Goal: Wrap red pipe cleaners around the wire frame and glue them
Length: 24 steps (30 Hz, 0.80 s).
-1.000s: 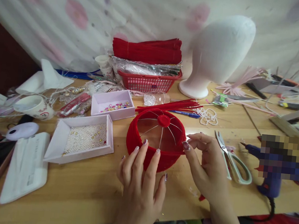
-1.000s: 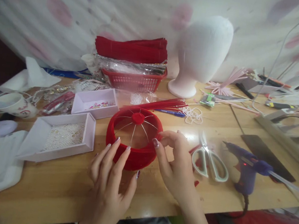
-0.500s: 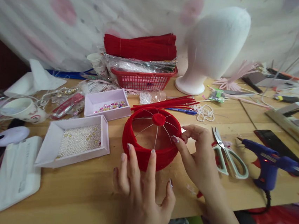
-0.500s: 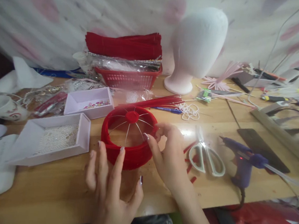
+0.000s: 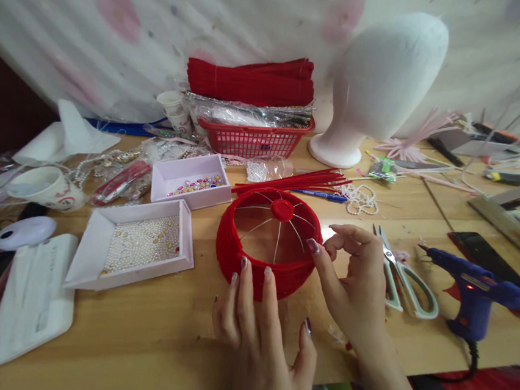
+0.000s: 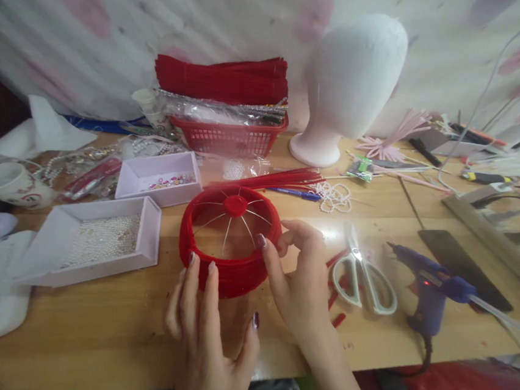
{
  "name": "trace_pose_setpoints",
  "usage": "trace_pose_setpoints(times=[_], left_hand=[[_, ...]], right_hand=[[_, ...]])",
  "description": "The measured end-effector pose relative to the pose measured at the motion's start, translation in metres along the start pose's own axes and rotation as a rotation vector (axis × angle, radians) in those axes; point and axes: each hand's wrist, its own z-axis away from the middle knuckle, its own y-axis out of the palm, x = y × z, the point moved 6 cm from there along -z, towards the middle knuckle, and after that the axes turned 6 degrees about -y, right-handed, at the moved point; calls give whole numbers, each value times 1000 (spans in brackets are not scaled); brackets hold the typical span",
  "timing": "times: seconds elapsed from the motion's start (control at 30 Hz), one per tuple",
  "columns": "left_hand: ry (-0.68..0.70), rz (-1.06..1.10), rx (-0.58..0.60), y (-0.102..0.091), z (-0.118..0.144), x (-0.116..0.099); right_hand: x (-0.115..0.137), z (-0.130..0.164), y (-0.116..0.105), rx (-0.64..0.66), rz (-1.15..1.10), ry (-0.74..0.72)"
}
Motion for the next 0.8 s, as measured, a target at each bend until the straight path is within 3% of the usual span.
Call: trace_pose_setpoints(times=[0.5,0.8], left_hand=[[24,-17,34,-3,-17,1],[10,-20,22,-4,-16,4]], right_hand=[[2,1,-2,-4,-79,10],[-2,1,1,-10,0,8]])
